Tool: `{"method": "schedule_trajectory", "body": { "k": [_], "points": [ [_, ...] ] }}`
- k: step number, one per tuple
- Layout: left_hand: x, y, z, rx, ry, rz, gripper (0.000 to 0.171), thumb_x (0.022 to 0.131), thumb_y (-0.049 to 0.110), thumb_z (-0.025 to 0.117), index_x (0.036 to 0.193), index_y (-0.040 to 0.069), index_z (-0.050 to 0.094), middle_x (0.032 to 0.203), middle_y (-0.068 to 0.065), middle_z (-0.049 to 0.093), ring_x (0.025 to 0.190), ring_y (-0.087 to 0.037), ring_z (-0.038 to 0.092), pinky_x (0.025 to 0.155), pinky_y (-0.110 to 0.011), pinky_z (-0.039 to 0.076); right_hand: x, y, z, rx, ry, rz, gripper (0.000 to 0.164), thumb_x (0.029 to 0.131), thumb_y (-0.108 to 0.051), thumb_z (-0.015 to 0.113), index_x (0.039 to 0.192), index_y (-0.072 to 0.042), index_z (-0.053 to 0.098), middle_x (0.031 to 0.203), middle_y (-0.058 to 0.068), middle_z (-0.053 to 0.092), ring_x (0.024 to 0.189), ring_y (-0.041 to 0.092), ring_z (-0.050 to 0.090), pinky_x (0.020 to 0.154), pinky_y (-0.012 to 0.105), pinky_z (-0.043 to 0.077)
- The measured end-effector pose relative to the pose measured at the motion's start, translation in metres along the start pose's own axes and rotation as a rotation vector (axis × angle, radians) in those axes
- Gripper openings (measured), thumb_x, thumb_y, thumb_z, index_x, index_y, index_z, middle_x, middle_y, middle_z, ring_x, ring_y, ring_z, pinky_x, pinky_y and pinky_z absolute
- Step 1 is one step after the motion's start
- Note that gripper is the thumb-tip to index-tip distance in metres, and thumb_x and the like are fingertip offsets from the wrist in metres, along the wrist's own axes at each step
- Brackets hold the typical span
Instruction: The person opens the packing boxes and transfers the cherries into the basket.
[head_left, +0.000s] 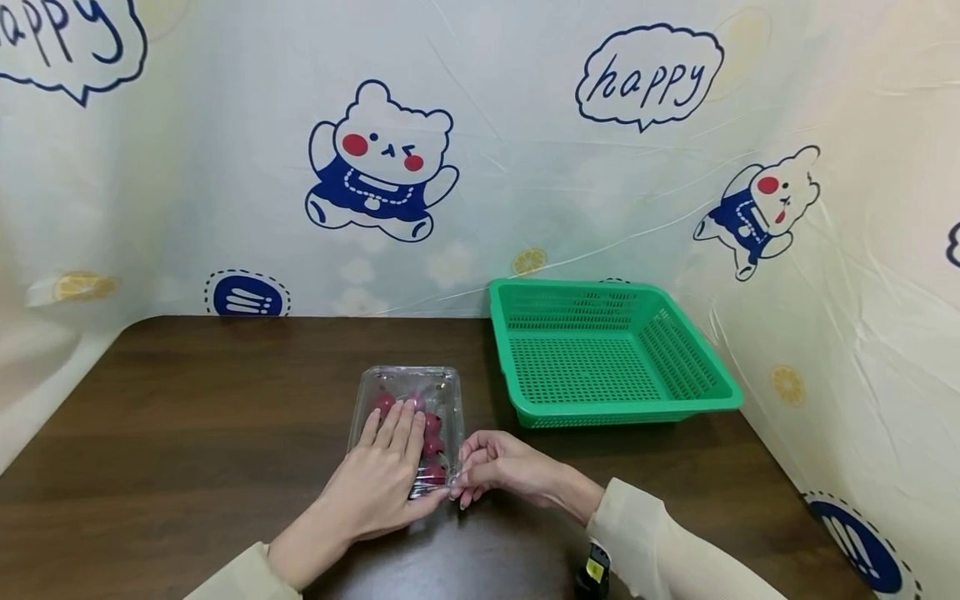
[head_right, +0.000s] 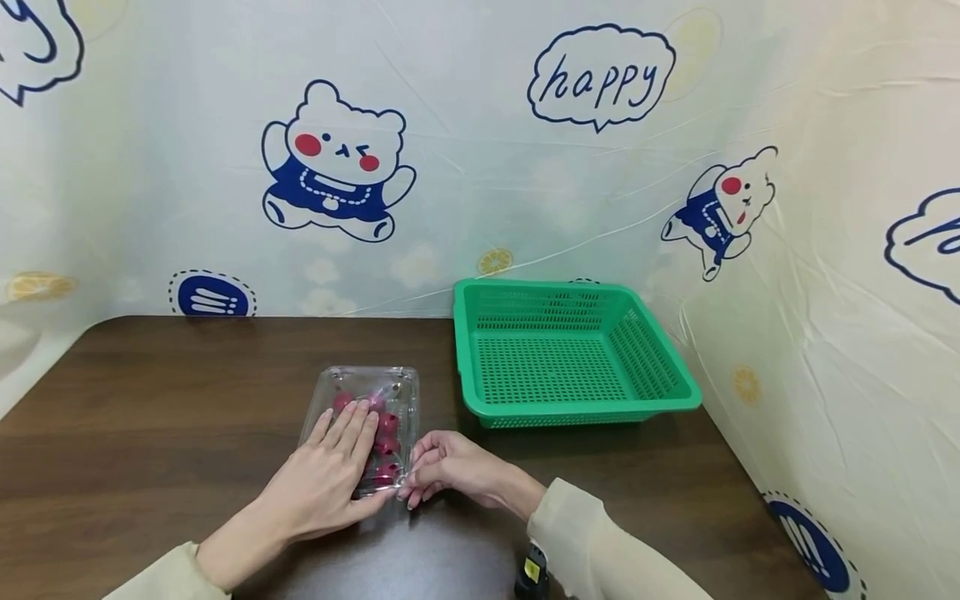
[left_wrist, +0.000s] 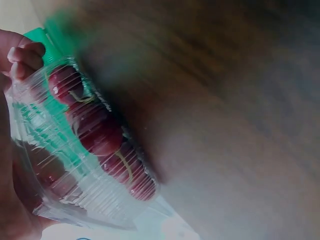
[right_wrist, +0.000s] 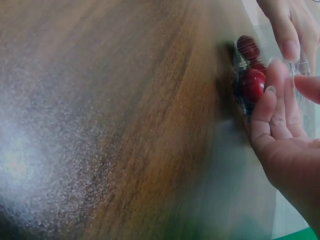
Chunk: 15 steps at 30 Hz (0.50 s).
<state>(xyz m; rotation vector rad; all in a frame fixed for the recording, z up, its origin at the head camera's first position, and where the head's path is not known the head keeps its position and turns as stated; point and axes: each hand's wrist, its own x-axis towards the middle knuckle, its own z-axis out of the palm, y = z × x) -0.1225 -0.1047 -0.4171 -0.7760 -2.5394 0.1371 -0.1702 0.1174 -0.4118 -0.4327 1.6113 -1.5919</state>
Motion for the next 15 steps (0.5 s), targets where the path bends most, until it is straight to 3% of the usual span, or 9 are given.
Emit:
{"method": "schedule_trajectory", "body": {
  "k": [15],
  "points": [
    [0.012,0.0,-0.009,0.01,-0.074,0.008,0.087,0.082,0.067,0.054,0.121,-0.01,0.062,0.123,-0.028,0.066,0.116,-0.039,0.065,0.091,-0.053,0.052,0.001,-0.003,-0.001,-0.04,0.012,0.001,0.021,0.085,0.002,0.054,0.104,-0.002,0.046,0.079,0.0,0.071,0.07,0.01,0.069,0.069,0.024,0.056]
  ]
}}
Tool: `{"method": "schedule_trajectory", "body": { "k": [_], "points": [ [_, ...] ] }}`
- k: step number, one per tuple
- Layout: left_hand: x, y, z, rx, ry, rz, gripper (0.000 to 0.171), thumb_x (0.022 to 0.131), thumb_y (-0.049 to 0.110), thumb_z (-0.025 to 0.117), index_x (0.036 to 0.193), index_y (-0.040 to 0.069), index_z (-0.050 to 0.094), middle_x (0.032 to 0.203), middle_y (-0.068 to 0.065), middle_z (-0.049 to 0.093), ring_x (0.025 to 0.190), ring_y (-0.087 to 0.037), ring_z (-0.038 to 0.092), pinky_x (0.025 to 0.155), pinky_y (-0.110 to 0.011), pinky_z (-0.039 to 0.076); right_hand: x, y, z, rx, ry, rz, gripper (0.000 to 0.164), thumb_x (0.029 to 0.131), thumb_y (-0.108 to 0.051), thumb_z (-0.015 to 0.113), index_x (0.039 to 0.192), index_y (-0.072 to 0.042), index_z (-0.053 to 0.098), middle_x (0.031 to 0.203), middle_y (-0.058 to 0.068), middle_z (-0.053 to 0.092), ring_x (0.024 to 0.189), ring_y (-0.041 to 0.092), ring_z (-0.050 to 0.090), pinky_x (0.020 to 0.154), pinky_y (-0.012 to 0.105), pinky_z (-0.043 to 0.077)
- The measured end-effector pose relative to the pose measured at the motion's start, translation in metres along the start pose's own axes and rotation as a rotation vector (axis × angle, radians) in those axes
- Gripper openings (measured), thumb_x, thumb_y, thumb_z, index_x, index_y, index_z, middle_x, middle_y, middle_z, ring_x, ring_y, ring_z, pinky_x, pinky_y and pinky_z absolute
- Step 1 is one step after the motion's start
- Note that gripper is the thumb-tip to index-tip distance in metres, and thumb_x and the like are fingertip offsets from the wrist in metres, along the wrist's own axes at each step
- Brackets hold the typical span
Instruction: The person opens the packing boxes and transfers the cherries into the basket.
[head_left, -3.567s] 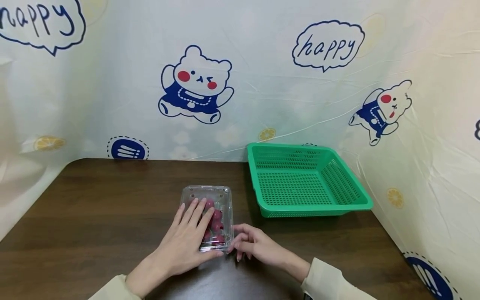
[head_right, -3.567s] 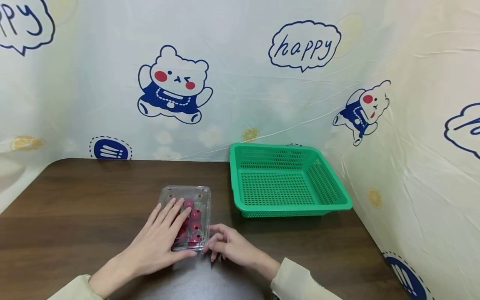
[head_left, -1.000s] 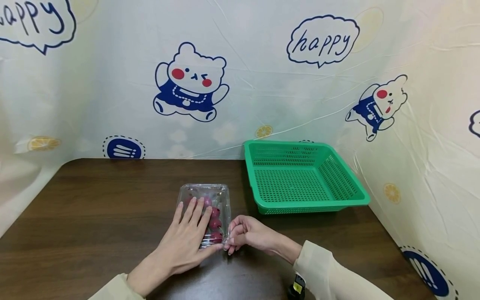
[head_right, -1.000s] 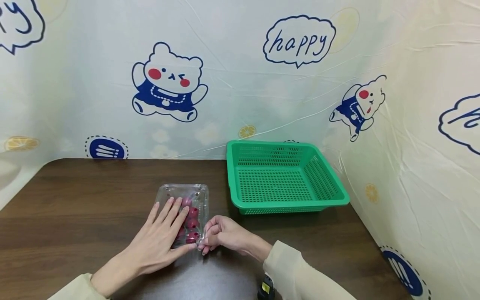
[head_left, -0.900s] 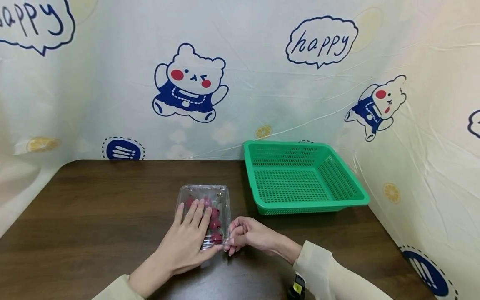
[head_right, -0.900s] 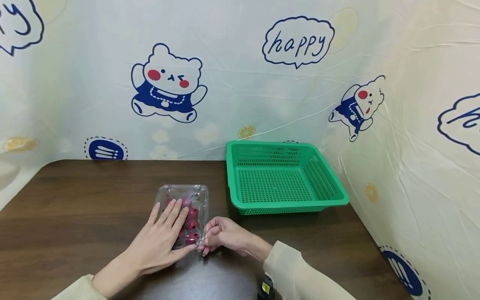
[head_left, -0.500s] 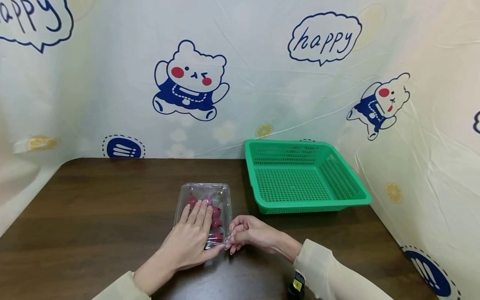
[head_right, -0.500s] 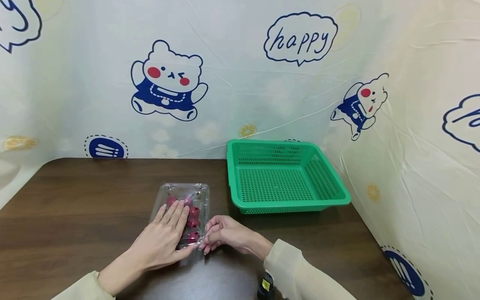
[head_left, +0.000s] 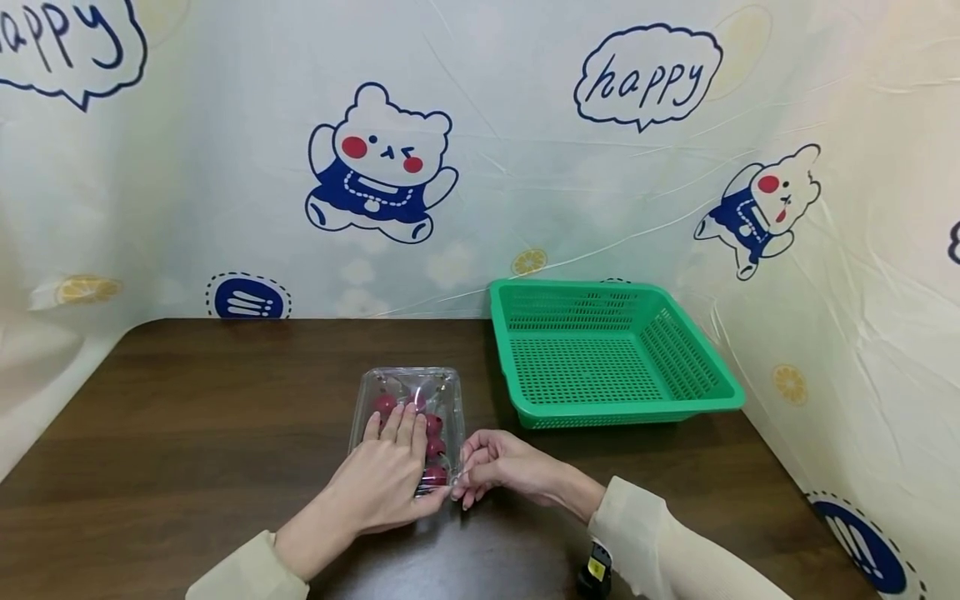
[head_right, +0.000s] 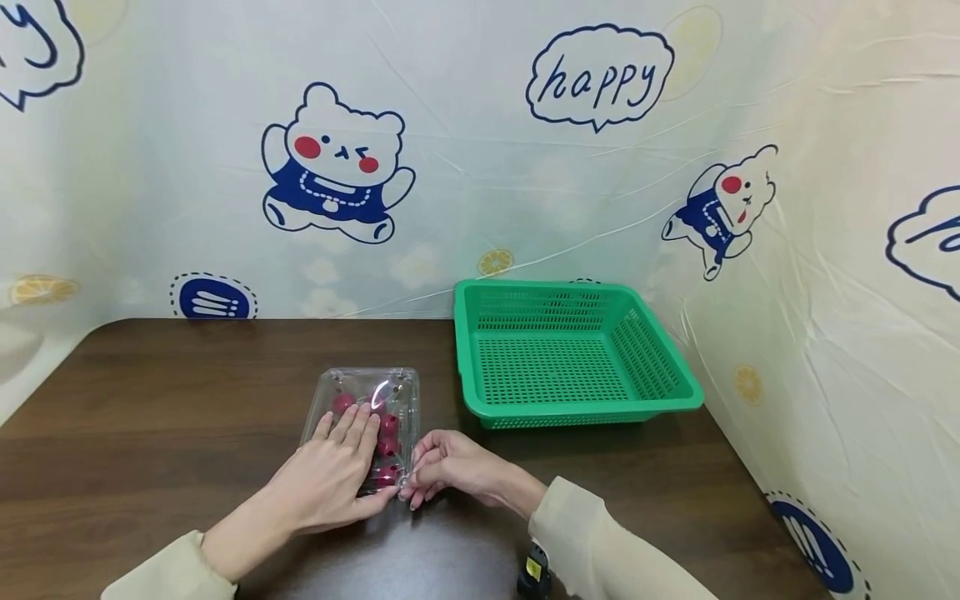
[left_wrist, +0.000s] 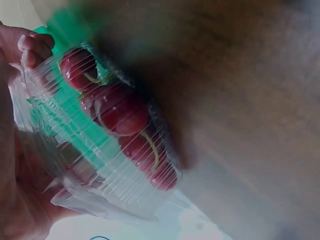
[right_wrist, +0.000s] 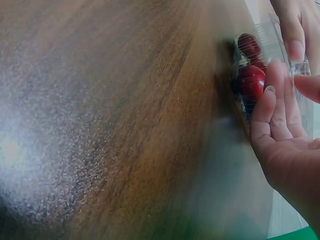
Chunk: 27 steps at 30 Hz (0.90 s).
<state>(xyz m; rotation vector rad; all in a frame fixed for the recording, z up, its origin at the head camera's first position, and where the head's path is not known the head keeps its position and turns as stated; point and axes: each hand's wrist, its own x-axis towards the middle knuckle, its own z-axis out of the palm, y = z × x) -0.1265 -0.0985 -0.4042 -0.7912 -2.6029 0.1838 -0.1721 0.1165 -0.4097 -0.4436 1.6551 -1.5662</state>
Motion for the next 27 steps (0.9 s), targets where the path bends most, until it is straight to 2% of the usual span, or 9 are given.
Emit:
{"method": "schedule_trajectory", "body": {
  "k": [14,22,27],
  "points": [
    [0.007,-0.001,-0.007,0.013,-0.033,0.03,0.085,0.081,0.065,0.057,0.116,-0.012,0.063,0.119,-0.03,0.066,0.108,-0.039,0.068,0.08,-0.05,0.057,0.001,-0.001,0.0,-0.043,0.027,0.023,0.02,0.084,0.0,0.052,0.102,-0.004,0.046,0.076,-0.003,0.07,0.064,0.006,0.064,0.063,0.022,0.054],
    [0.006,0.001,-0.011,0.053,-0.045,0.052,0.081,0.083,0.064,0.056,0.114,-0.011,0.065,0.116,-0.028,0.068,0.105,-0.038,0.07,0.075,-0.047,0.059,0.002,0.002,0.0,-0.024,0.022,0.028,0.02,0.084,0.0,0.054,0.102,-0.005,0.045,0.078,-0.003,0.07,0.065,0.006,0.063,0.064,0.022,0.054],
    [0.006,0.001,-0.012,0.079,-0.028,0.061,0.079,0.083,0.062,0.056,0.112,-0.011,0.066,0.114,-0.027,0.07,0.104,-0.037,0.07,0.073,-0.045,0.059,0.003,0.003,0.0,-0.028,0.03,0.012,0.022,0.083,0.0,0.053,0.104,-0.003,0.045,0.078,-0.002,0.069,0.066,0.006,0.063,0.063,0.022,0.053]
  ]
}}
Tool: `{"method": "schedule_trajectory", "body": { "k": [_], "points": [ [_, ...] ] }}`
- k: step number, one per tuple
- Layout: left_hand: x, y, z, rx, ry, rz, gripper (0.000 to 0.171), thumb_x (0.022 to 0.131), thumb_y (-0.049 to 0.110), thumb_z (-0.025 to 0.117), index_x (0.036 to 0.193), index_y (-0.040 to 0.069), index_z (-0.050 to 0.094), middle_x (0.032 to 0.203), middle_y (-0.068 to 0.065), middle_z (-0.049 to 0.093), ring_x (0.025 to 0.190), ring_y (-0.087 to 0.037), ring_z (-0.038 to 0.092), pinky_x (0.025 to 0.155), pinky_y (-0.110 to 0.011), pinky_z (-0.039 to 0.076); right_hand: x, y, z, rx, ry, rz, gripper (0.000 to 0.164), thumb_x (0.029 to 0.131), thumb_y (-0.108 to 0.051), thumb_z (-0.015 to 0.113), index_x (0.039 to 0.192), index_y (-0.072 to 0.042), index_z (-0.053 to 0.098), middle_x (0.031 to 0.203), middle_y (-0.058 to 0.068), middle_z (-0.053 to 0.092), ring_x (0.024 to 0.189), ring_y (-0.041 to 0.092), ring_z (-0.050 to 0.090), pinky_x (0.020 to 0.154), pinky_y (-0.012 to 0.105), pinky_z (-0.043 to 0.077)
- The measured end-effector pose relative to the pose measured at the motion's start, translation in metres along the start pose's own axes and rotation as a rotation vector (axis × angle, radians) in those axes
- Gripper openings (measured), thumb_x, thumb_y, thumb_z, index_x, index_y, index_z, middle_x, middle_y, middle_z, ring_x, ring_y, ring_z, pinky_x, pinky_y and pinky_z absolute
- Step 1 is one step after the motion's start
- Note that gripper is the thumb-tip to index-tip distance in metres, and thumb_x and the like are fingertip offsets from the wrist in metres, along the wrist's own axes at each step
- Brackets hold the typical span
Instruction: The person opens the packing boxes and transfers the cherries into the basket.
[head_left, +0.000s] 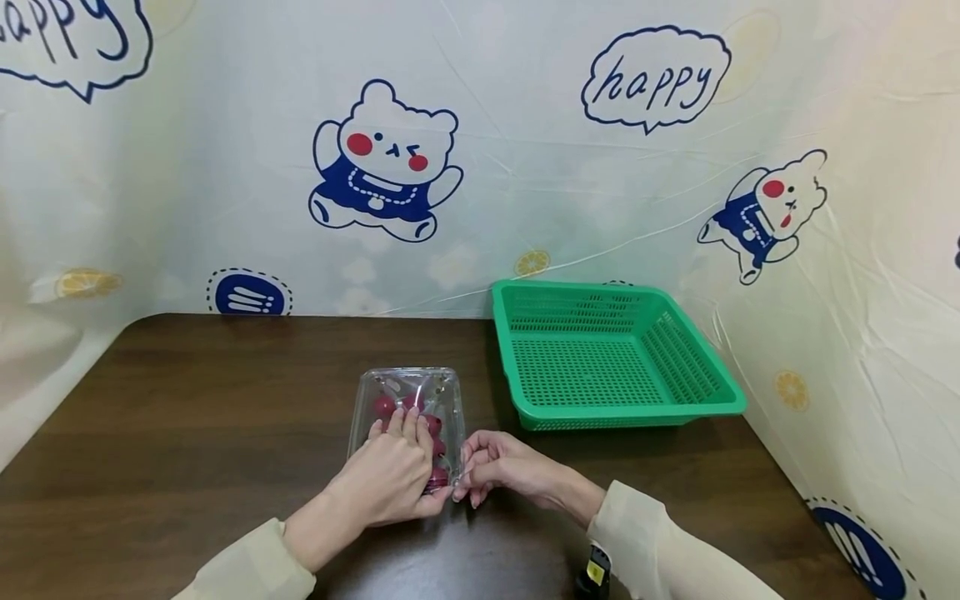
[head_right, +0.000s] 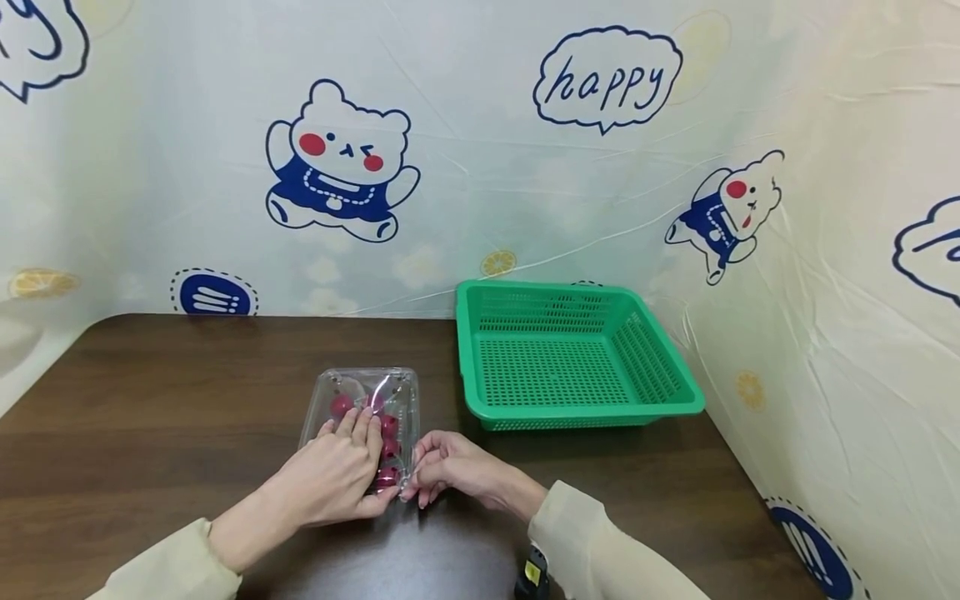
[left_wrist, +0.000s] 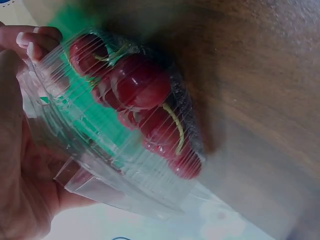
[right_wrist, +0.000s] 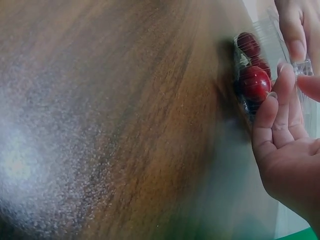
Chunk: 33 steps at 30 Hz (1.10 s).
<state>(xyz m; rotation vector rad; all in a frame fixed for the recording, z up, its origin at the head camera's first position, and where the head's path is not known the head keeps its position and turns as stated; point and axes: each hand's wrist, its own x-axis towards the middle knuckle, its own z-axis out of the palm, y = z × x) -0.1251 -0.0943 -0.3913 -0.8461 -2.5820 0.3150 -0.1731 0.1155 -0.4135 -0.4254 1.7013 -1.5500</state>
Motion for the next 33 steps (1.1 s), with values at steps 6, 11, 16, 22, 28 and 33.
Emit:
{"method": "schedule_trajectory", "body": {
  "k": [6,11,16,22,28,33],
  "points": [
    [0.0025,0.0019,-0.0006,0.002,0.005,-0.008,0.078,0.085,0.061,0.055,0.111,-0.011,0.066,0.113,-0.026,0.07,0.102,-0.036,0.071,0.073,-0.045,0.059,-0.0025,-0.0005,-0.0003,-0.014,0.022,-0.03,0.019,0.084,0.001,0.052,0.101,-0.004,0.046,0.077,-0.003,0.069,0.064,0.006,0.062,0.063,0.022,0.053],
    [0.0033,0.0024,-0.0008,0.003,0.005,-0.006,0.077,0.086,0.061,0.055,0.112,-0.01,0.066,0.112,-0.026,0.071,0.101,-0.036,0.071,0.073,-0.044,0.06,-0.0032,-0.0008,-0.0015,-0.02,0.024,-0.047,0.017,0.085,0.0,0.053,0.1,-0.005,0.046,0.077,-0.003,0.07,0.064,0.006,0.063,0.062,0.022,0.053],
    [0.0023,0.0011,-0.0008,-0.009,-0.001,0.009,0.075,0.087,0.06,0.055,0.111,-0.011,0.066,0.113,-0.026,0.07,0.101,-0.036,0.071,0.072,-0.044,0.06,-0.0031,-0.0002,-0.0006,-0.016,0.027,-0.059,0.017,0.086,0.001,0.053,0.099,-0.005,0.046,0.077,-0.003,0.069,0.067,0.007,0.064,0.063,0.022,0.054],
    [0.0014,-0.0018,-0.0014,-0.01,-0.016,0.029,0.074,0.088,0.059,0.055,0.111,-0.011,0.066,0.111,-0.026,0.071,0.1,-0.035,0.072,0.07,-0.042,0.06,-0.0021,0.0022,0.0017,-0.004,0.025,-0.088,0.018,0.087,0.0,0.055,0.103,-0.004,0.047,0.08,-0.003,0.069,0.073,0.009,0.066,0.066,0.023,0.054],
    [0.0013,-0.0043,-0.0023,-0.017,-0.027,0.051,0.071,0.089,0.056,0.055,0.112,-0.011,0.066,0.112,-0.027,0.07,0.099,-0.036,0.072,0.07,-0.041,0.059,-0.0039,0.005,0.0016,-0.008,0.004,-0.137,0.02,0.089,0.002,0.055,0.107,0.0,0.046,0.083,-0.004,0.069,0.077,0.008,0.067,0.069,0.022,0.054],
    [0.0027,-0.005,-0.0072,-0.043,-0.076,0.059,0.073,0.089,0.055,0.056,0.111,-0.013,0.065,0.113,-0.029,0.069,0.1,-0.038,0.071,0.07,-0.042,0.059,-0.0048,0.0017,0.0015,-0.023,-0.021,-0.083,0.018,0.092,0.001,0.056,0.107,-0.001,0.046,0.082,-0.004,0.07,0.076,0.007,0.066,0.069,0.021,0.053]
  ]
}}
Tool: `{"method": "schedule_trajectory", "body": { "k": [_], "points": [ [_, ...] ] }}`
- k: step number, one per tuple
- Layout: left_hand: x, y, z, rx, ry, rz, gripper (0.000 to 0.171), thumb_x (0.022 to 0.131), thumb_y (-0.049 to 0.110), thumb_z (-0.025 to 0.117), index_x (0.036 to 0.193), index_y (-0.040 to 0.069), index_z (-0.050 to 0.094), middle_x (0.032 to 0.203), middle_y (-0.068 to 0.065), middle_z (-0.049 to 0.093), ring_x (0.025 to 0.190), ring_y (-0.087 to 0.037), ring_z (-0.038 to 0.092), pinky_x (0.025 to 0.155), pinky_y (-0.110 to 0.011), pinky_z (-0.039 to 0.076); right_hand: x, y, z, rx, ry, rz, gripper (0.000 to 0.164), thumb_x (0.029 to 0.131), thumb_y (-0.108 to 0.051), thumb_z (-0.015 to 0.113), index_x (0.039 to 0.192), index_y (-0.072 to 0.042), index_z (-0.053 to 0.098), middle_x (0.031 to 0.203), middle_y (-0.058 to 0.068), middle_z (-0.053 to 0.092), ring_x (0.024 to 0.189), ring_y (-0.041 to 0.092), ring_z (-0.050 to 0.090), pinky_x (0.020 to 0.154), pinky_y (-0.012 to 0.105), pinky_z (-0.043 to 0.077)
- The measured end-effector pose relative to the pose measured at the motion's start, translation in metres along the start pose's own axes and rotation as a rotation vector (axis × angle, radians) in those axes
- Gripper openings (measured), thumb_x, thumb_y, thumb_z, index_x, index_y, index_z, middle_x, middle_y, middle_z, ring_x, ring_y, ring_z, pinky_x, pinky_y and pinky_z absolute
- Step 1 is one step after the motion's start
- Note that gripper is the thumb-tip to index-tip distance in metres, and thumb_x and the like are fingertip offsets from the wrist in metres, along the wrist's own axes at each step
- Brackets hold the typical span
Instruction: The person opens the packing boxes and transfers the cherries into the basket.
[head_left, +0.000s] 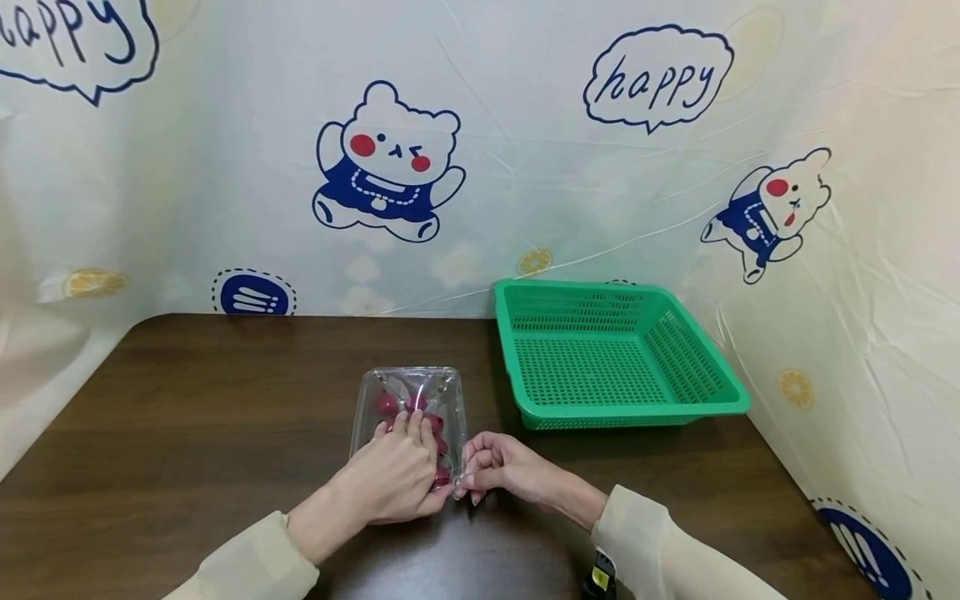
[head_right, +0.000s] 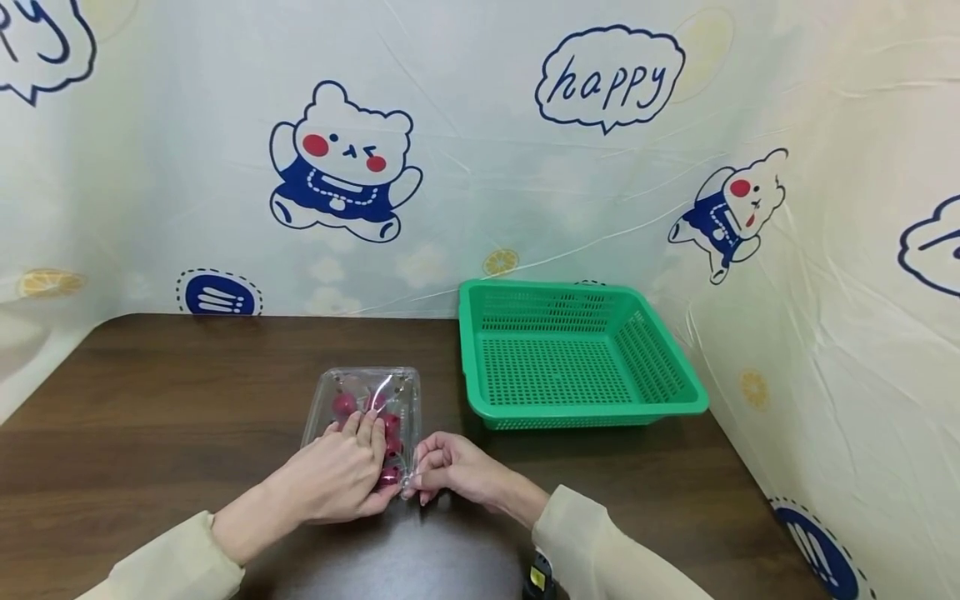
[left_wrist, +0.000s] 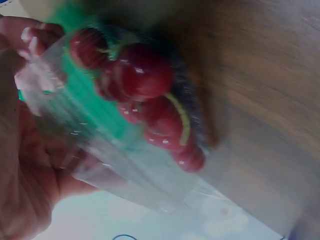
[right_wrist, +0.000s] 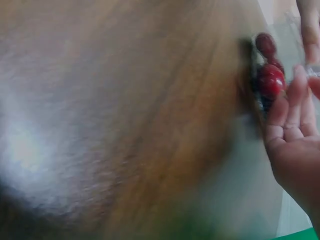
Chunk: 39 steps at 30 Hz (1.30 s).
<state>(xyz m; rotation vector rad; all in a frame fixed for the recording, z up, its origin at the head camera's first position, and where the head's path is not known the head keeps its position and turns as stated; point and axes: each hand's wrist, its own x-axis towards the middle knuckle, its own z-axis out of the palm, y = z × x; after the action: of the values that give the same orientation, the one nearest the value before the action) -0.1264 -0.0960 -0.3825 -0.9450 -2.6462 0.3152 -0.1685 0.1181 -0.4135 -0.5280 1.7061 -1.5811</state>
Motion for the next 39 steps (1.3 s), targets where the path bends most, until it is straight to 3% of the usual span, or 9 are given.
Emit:
{"method": "schedule_trajectory", "body": {
  "k": [3,11,18,22,26,33,39],
  "points": [
    [0.002,0.001,-0.002,-0.016,-0.026,-0.001,0.074,0.087,0.056,0.058,0.109,-0.014,0.066,0.112,-0.028,0.069,0.1,-0.038,0.071,0.068,-0.042,0.059,0.0,-0.004,-0.001,-0.016,-0.012,0.05,0.017,0.092,0.001,0.057,0.107,-0.001,0.048,0.082,-0.002,0.07,0.073,0.007,0.065,0.068,0.021,0.053],
    [0.007,0.003,-0.004,-0.021,-0.035,-0.028,0.075,0.087,0.061,0.056,0.106,-0.01,0.069,0.109,-0.026,0.072,0.098,-0.037,0.071,0.07,-0.042,0.06,0.0,-0.009,-0.006,-0.034,-0.021,0.083,0.025,0.091,0.004,0.058,0.113,0.004,0.046,0.083,0.001,0.07,0.07,0.007,0.064,0.072,0.022,0.055],
    [0.013,0.001,-0.006,-0.028,-0.035,0.017,0.066,0.085,0.058,0.059,0.095,-0.005,0.073,0.101,-0.023,0.074,0.096,-0.036,0.073,0.07,-0.042,0.059,0.001,-0.007,-0.004,-0.005,-0.012,0.096,0.032,0.087,0.007,0.062,0.111,-0.002,0.044,0.078,-0.004,0.066,0.07,0.008,0.066,0.073,0.025,0.056],
    [0.014,0.001,-0.006,-0.022,-0.046,0.032,0.063,0.085,0.055,0.059,0.095,-0.005,0.073,0.101,-0.023,0.074,0.096,-0.035,0.072,0.073,-0.042,0.059,0.001,-0.005,-0.005,0.018,-0.011,0.079,0.026,0.089,0.007,0.058,0.11,-0.002,0.045,0.08,-0.003,0.068,0.071,0.01,0.068,0.074,0.025,0.056],
    [0.014,0.004,-0.005,-0.005,-0.04,0.051,0.063,0.085,0.054,0.059,0.097,-0.006,0.072,0.1,-0.022,0.073,0.097,-0.034,0.072,0.073,-0.042,0.059,-0.001,-0.005,-0.005,0.024,-0.004,0.069,0.023,0.089,0.006,0.055,0.108,-0.001,0.045,0.082,-0.001,0.07,0.072,0.009,0.068,0.072,0.023,0.055],
    [0.015,0.01,-0.002,0.048,-0.009,0.051,0.061,0.089,0.046,0.057,0.099,-0.013,0.069,0.098,-0.026,0.073,0.092,-0.034,0.073,0.072,-0.041,0.059,0.001,0.0,0.007,0.039,0.078,0.059,0.033,0.079,0.008,0.063,0.103,-0.004,0.043,0.075,-0.001,0.065,0.067,0.008,0.066,0.067,0.022,0.054],
    [0.014,0.011,-0.004,0.043,-0.034,0.025,0.066,0.087,0.049,0.058,0.102,-0.014,0.067,0.101,-0.027,0.072,0.095,-0.036,0.072,0.069,-0.04,0.06,0.002,-0.003,0.007,0.029,0.039,0.089,0.03,0.084,0.005,0.065,0.102,-0.005,0.044,0.076,0.001,0.069,0.07,0.011,0.07,0.069,0.024,0.054]
  ]
}}
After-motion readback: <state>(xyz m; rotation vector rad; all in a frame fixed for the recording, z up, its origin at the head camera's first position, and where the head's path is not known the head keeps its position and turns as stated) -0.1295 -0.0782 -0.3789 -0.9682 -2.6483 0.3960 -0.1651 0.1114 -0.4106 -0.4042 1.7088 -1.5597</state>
